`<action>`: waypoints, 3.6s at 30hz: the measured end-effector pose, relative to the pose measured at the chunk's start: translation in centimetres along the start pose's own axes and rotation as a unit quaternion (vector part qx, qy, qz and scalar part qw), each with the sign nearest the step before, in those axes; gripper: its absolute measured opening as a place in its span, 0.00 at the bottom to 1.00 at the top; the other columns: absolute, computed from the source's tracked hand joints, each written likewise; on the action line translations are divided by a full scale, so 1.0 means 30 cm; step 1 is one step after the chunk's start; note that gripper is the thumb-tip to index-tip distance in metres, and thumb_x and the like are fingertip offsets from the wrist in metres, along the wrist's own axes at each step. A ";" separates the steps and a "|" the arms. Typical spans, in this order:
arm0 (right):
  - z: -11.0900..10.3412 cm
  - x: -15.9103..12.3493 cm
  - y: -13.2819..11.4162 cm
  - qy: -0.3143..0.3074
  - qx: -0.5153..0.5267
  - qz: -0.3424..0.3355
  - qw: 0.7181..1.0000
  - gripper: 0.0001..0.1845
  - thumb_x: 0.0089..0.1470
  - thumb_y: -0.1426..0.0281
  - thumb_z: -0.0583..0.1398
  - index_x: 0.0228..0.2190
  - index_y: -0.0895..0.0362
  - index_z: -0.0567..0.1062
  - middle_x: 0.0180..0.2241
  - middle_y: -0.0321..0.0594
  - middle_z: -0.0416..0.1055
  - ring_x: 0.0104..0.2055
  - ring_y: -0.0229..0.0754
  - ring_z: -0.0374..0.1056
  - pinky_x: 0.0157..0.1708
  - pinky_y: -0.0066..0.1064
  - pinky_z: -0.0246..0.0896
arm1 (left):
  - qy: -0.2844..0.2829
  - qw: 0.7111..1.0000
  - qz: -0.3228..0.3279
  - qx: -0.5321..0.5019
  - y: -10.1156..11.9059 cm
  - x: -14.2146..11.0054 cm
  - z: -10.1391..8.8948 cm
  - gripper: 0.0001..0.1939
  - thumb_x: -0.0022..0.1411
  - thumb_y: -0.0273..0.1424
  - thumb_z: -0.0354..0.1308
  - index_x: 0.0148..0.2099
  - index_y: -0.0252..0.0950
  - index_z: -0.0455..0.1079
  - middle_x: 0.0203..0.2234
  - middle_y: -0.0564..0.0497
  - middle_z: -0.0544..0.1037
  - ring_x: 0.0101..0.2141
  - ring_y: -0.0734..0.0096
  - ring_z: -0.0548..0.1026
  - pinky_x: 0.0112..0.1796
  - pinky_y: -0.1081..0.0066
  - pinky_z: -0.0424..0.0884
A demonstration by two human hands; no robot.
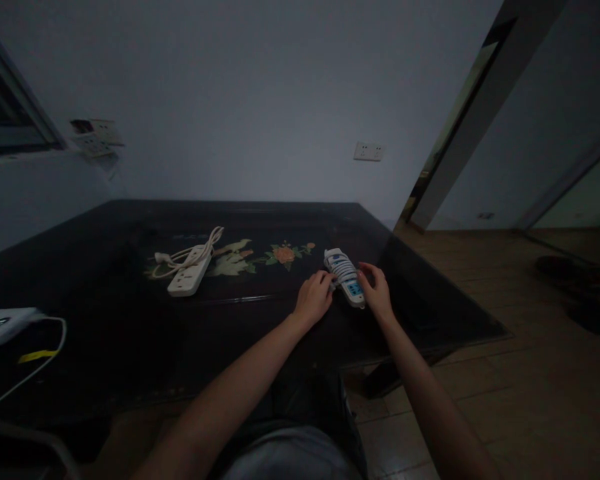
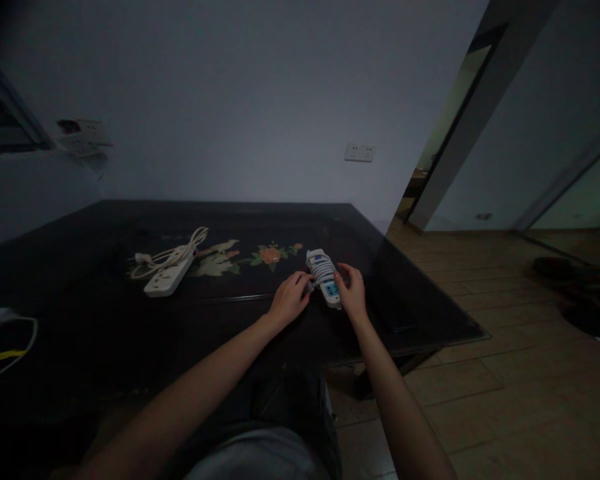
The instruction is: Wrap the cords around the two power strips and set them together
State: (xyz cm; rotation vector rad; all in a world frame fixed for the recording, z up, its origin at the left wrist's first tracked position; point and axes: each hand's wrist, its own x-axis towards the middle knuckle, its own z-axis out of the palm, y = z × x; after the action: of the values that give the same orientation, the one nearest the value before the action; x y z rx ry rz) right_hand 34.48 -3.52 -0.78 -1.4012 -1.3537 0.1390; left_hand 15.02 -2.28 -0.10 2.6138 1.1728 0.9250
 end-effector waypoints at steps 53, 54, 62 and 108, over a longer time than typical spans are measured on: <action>0.006 -0.135 -0.024 -0.035 -0.230 -0.007 0.973 0.34 0.52 0.65 0.58 0.59 0.57 0.58 0.52 0.56 0.61 0.50 0.58 0.64 0.48 0.48 0.61 | -0.098 0.992 0.056 -0.048 0.009 -0.021 0.052 0.34 0.62 0.32 0.53 0.67 0.35 0.47 0.61 0.39 0.61 0.60 0.58 0.61 0.58 0.58 0.59; 0.005 -0.135 -0.024 -0.031 -0.217 -0.009 0.976 0.34 0.52 0.64 0.58 0.59 0.57 0.58 0.53 0.56 0.61 0.50 0.57 0.64 0.48 0.47 0.61 | -0.097 0.992 0.055 -0.051 0.009 -0.021 0.052 0.34 0.61 0.32 0.54 0.67 0.36 0.47 0.61 0.39 0.61 0.60 0.58 0.61 0.58 0.58 0.59; -0.002 -0.129 -0.030 -0.027 -0.177 -0.028 0.983 0.33 0.50 0.61 0.61 0.57 0.56 0.63 0.53 0.55 0.62 0.53 0.57 0.61 0.50 0.49 0.60 | -0.097 0.992 0.050 -0.063 0.014 -0.020 0.045 0.33 0.61 0.31 0.54 0.66 0.37 0.49 0.61 0.40 0.61 0.60 0.57 0.61 0.58 0.56 0.60; 0.202 -0.095 -0.528 -0.146 0.073 -0.188 0.968 0.09 0.58 0.71 0.54 0.37 0.54 0.73 0.40 0.43 0.70 0.45 0.46 0.67 0.44 0.39 0.62 | 0.059 0.875 -0.448 0.172 -0.701 -0.356 -0.650 0.20 0.63 0.38 0.49 0.54 0.34 0.64 0.51 0.36 0.68 0.51 0.50 0.70 0.47 0.59 0.68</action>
State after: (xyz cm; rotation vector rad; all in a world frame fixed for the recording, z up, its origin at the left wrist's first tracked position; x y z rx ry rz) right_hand 19.43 -6.56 6.98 -1.0052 -1.7938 0.1940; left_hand -15.09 2.14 3.02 1.7883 2.4315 0.6901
